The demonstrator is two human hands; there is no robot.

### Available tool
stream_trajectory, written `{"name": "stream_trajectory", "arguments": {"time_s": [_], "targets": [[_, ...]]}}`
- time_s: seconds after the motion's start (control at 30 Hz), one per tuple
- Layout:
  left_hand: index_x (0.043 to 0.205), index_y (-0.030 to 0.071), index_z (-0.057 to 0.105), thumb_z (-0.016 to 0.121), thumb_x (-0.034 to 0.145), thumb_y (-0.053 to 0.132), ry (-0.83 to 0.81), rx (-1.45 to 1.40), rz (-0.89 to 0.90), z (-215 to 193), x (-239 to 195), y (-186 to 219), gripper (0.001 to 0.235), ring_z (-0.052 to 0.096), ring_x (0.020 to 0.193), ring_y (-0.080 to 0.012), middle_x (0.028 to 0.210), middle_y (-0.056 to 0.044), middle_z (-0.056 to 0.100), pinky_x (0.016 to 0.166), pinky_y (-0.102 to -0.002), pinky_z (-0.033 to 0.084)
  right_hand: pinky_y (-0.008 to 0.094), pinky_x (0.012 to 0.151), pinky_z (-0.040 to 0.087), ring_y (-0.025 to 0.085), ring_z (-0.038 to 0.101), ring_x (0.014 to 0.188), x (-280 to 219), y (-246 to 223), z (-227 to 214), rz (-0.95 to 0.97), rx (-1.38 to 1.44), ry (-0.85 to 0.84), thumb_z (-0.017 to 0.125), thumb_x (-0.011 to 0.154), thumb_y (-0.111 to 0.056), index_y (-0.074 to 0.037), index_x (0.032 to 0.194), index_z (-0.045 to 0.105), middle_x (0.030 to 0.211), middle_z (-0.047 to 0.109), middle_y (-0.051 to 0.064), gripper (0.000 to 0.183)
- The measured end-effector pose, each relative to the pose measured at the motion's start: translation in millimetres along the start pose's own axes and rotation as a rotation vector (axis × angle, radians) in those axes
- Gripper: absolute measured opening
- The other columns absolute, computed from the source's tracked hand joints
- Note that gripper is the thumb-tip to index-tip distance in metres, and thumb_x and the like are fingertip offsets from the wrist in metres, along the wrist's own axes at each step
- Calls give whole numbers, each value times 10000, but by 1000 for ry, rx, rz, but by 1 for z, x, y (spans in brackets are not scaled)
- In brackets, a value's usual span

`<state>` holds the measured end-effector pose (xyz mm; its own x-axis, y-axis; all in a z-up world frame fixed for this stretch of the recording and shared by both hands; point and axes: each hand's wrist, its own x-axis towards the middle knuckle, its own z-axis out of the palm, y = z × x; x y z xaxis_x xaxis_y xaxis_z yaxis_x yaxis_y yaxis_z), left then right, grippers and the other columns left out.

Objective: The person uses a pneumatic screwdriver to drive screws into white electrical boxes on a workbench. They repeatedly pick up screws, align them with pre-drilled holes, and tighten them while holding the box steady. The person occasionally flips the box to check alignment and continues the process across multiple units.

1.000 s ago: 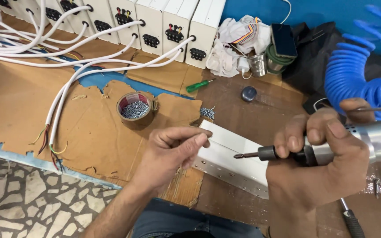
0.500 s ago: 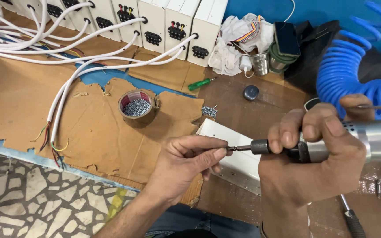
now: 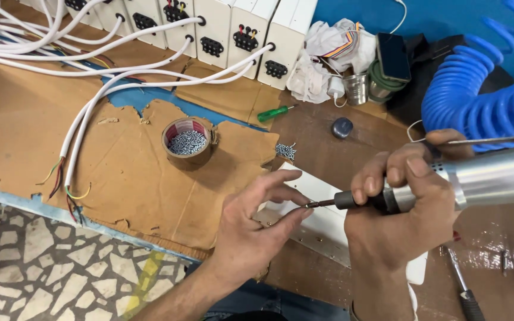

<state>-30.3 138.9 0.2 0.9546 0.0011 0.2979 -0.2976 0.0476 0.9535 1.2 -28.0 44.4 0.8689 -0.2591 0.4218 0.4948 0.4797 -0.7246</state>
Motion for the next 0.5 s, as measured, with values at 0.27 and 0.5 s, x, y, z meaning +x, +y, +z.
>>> {"name": "stream_trajectory", "arguments": {"time_s": [0.27, 0.5], "targets": [[1374, -28, 528, 930, 679, 301, 5, 376, 368, -11, 28, -10, 868, 622, 1179, -350, 1241, -219, 647, 974, -450, 526, 308, 523, 423, 173, 506, 610, 16, 11, 4, -10, -35, 66, 596, 1028, -62, -80, 1361, 468, 789, 477, 56, 357], [1255, 9, 578, 914, 792, 348, -118, 399, 313, 4, 37, -44, 665, 721, 949, -335, 1040, -174, 686, 783, -428, 589, 327, 463, 454, 186, 526, 571, 25, 21, 7, -85, -95, -17, 577, 991, 68, 8, 1299, 441, 785, 485, 81, 342]]}}
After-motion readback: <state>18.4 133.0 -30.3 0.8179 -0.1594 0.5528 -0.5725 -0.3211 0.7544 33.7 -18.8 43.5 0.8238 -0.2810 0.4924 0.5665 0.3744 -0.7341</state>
